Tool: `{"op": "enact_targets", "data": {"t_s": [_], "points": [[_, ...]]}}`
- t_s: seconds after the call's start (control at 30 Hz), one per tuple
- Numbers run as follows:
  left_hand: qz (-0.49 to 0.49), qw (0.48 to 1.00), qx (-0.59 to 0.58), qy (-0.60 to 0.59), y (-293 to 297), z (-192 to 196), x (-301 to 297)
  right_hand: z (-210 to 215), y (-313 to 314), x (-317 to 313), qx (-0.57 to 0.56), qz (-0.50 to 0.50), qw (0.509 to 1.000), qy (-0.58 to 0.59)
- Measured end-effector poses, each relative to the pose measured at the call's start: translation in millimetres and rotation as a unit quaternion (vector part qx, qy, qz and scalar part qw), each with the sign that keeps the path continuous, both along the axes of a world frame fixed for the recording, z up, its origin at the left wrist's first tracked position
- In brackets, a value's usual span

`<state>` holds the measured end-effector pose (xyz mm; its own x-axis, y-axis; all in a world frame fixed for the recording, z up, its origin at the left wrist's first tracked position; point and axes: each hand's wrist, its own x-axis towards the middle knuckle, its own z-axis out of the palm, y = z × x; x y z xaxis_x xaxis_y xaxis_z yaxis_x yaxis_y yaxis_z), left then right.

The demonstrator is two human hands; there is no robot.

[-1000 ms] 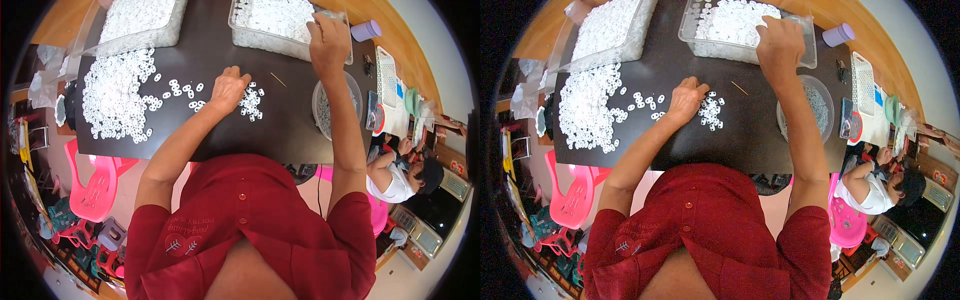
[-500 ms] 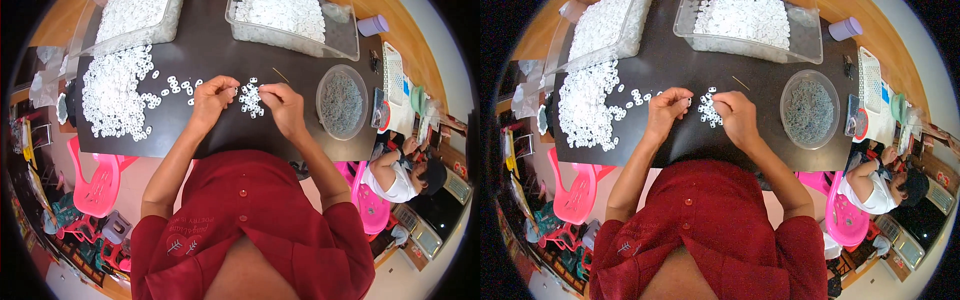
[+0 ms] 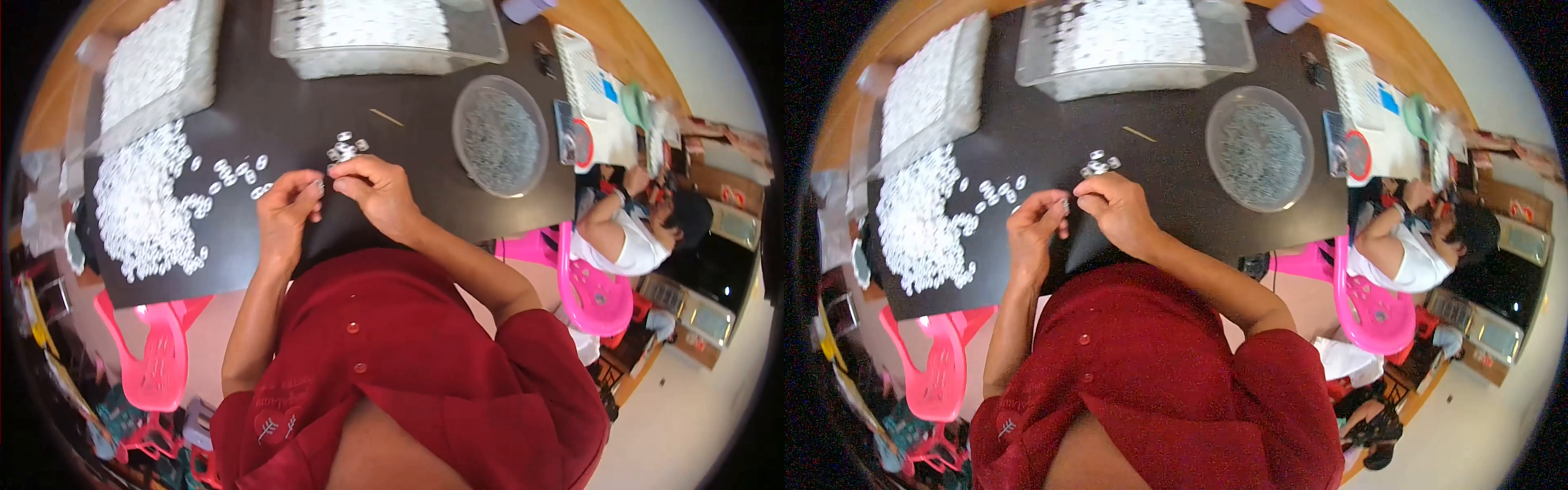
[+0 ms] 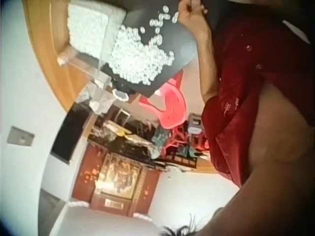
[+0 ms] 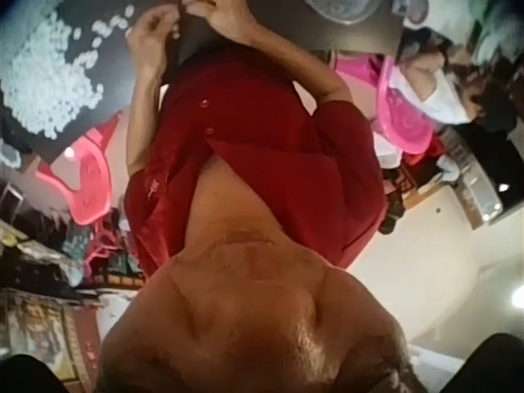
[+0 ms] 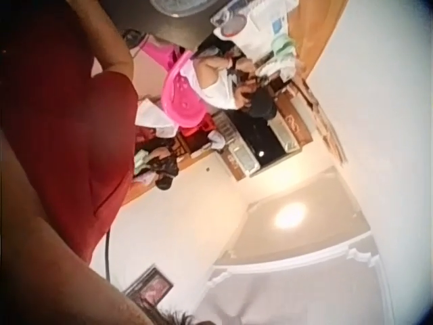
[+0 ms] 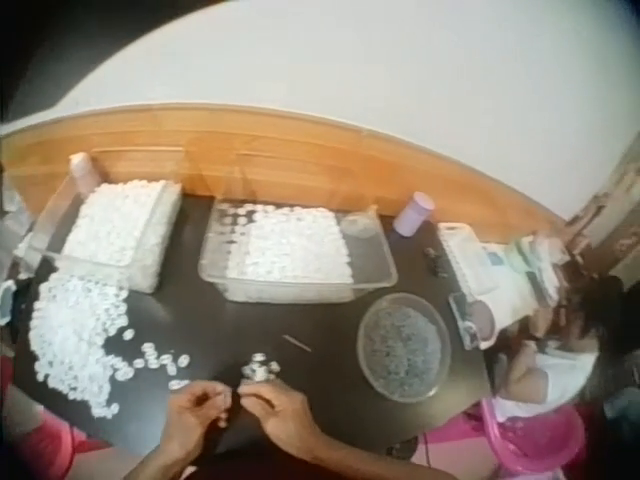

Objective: Manually picking up and snapping together small white plastic industrial components.

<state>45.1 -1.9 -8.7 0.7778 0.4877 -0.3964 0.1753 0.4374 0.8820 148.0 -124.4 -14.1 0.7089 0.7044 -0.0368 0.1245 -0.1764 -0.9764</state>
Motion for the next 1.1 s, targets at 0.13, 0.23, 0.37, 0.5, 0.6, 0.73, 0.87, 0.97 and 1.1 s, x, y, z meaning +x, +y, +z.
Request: {"op": "enact_targets", "data": {"t_s": [0.13, 0.23, 0.37, 0.5, 0.6, 0.73, 0.87, 0.97, 1.1], "points": [[-0.032, 0.999, -0.014, 0.014, 2.4, 2.1, -12.1, 2.2, -30.7, 21.5, -0.014, -0.086, 0.994, -0.073], [-0.047, 0.998, -0.024, 0.018, -0.1, 1.3, -17.6, -0.6, -68.8, 60.1, -0.067, -0.179, 0.980, -0.060], [-0.036, 0.997, -0.061, 0.011, -6.3, 6.1, -18.0, -12.7, -117.5, 116.1, -0.157, -0.247, 0.924, -0.246], [-0.029, 0.996, -0.082, 0.001, -13.9, 6.7, -14.2, -32.0, -134.1, 140.7, -0.240, -0.217, 0.884, -0.338], [-0.032, 0.997, -0.074, 0.004, -15.6, 8.3, -13.5, -38.6, -132.1, 148.0, -0.262, -0.163, 0.862, -0.402], [-0.021, 0.997, -0.067, 0.018, -15.3, 9.5, -17.5, -53.2, -133.0, 155.6, -0.228, -0.087, 0.838, -0.487], [-0.025, 0.997, -0.064, 0.029, -14.7, 3.9, -23.0, -54.9, -132.6, 159.3, -0.241, -0.048, 0.822, -0.514], [-0.021, 0.997, -0.065, 0.029, -15.0, 2.8, -23.3, -48.2, -129.3, 161.2, -0.263, 0.008, 0.788, -0.556], [-0.016, 0.998, -0.057, 0.023, -16.7, 0.8, -23.9, -47.9, -127.7, 162.8, -0.273, 0.035, 0.777, -0.566]]}}
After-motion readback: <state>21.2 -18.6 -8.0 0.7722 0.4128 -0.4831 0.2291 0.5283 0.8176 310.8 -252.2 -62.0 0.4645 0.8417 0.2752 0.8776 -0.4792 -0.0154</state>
